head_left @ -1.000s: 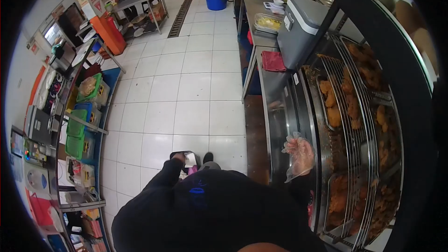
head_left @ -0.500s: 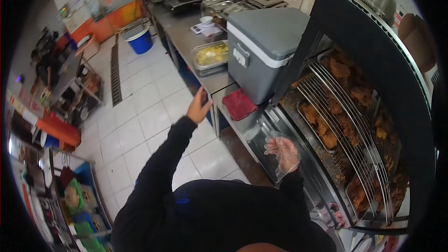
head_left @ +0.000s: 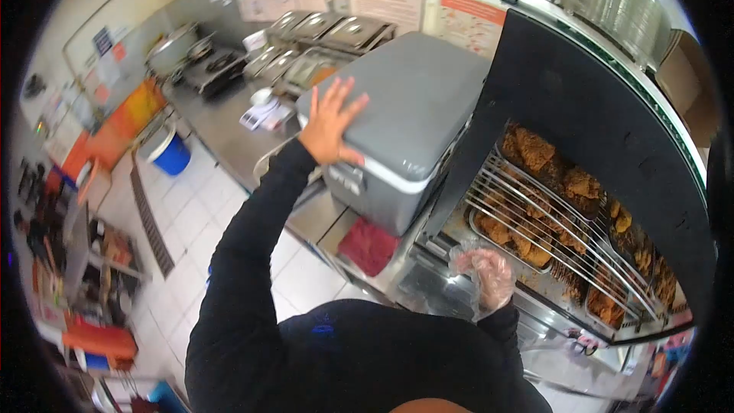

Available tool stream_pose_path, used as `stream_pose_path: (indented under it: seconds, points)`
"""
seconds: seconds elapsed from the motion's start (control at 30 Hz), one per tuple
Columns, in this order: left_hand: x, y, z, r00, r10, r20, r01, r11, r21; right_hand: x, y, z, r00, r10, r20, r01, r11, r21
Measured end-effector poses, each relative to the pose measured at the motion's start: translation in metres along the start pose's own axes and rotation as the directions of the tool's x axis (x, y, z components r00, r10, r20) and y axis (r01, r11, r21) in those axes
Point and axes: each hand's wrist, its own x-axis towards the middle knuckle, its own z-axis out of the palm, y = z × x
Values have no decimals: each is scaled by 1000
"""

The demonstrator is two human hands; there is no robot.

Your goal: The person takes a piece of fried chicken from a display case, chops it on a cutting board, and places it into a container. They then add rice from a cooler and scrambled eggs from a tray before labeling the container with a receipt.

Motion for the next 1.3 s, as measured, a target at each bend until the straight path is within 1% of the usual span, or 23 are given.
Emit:
stream_pose_path:
  seconds: [0.03,0.1,0.13,0.2,0.23,0.37,0.4,0.47,0.57,0.6,0.63,0.67,0.7,0.73,0.77,0.83,0.87,0.9,0.93,1.0,1.07,1.13,1.3]
  points:
    - [11,11,-6,993,99,62,-100,995,13,1,1,1,1000,-14,-15,15,1000,14]
    - [23,15,1,963,263,65,-262,965,-25,2,-4,15,994,-62,-88,66,997,45]
    - [27,16,5,938,340,65,-338,940,-47,2,-8,21,987,-60,-147,62,998,11]
    - [31,17,2,933,360,23,-358,931,-69,0,-11,36,964,-51,-262,39,998,-50]
    - [34,13,-1,931,365,4,-364,928,-76,0,-6,41,948,-127,-292,100,989,-106]
    - [41,2,-12,946,304,-114,-314,945,-90,15,-18,90,886,-198,-419,167,980,-109]
    - [46,-4,-19,945,286,-156,-300,951,-79,22,-19,100,886,-206,-416,190,979,-79]
    - [61,-23,-36,930,234,-282,-260,964,-59,38,-33,123,898,-214,-384,192,977,-94]
    - [81,-76,-49,836,106,-538,-180,980,-87,83,-62,151,909,-371,-188,283,883,-375]
    - [86,-96,-52,810,21,-586,-190,955,-229,107,-80,159,897,-440,-38,339,740,-581]
    - [91,-111,-56,783,-70,-618,-208,907,-367,133,-95,168,877,-465,120,390,547,-741]
    - [93,-120,-64,755,-116,-646,-203,895,-398,160,-100,180,908,-406,103,334,554,-762]
    - [92,-131,-66,737,-189,-648,-189,864,-467,191,-98,194,900,-427,85,325,529,-784]
    - [90,-141,-66,719,-266,-642,-172,827,-535,227,-90,198,877,-457,146,358,421,-833]
    - [89,-148,-64,707,-278,-650,-180,819,-545,264,-84,205,915,-368,164,314,394,-864]
    - [87,-161,-61,683,-303,-665,-193,802,-565,339,-48,203,978,-97,182,189,64,-980]
    - [84,-164,-61,696,-321,-642,-172,793,-584,380,-18,195,981,171,93,98,-21,-995]
    - [82,-163,-62,704,-339,-624,-155,784,-601,415,22,179,933,356,52,130,-200,-971]
    - [82,-164,-62,708,-355,-610,-143,774,-617,435,49,168,873,488,11,174,-291,-941]
    - [84,-170,-60,684,-349,-640,-184,767,-615,449,85,152,816,578,-10,243,-359,-901]
    - [84,-175,-60,682,-363,-635,-207,737,-644,447,104,141,802,597,-2,281,-381,-881]
    - [81,-178,-62,709,-392,-586,-210,676,-706,444,113,133,798,603,13,314,-397,-862]
    - [83,-179,-61,687,-400,-607,-229,673,-703,436,114,126,821,566,79,368,-418,-831]
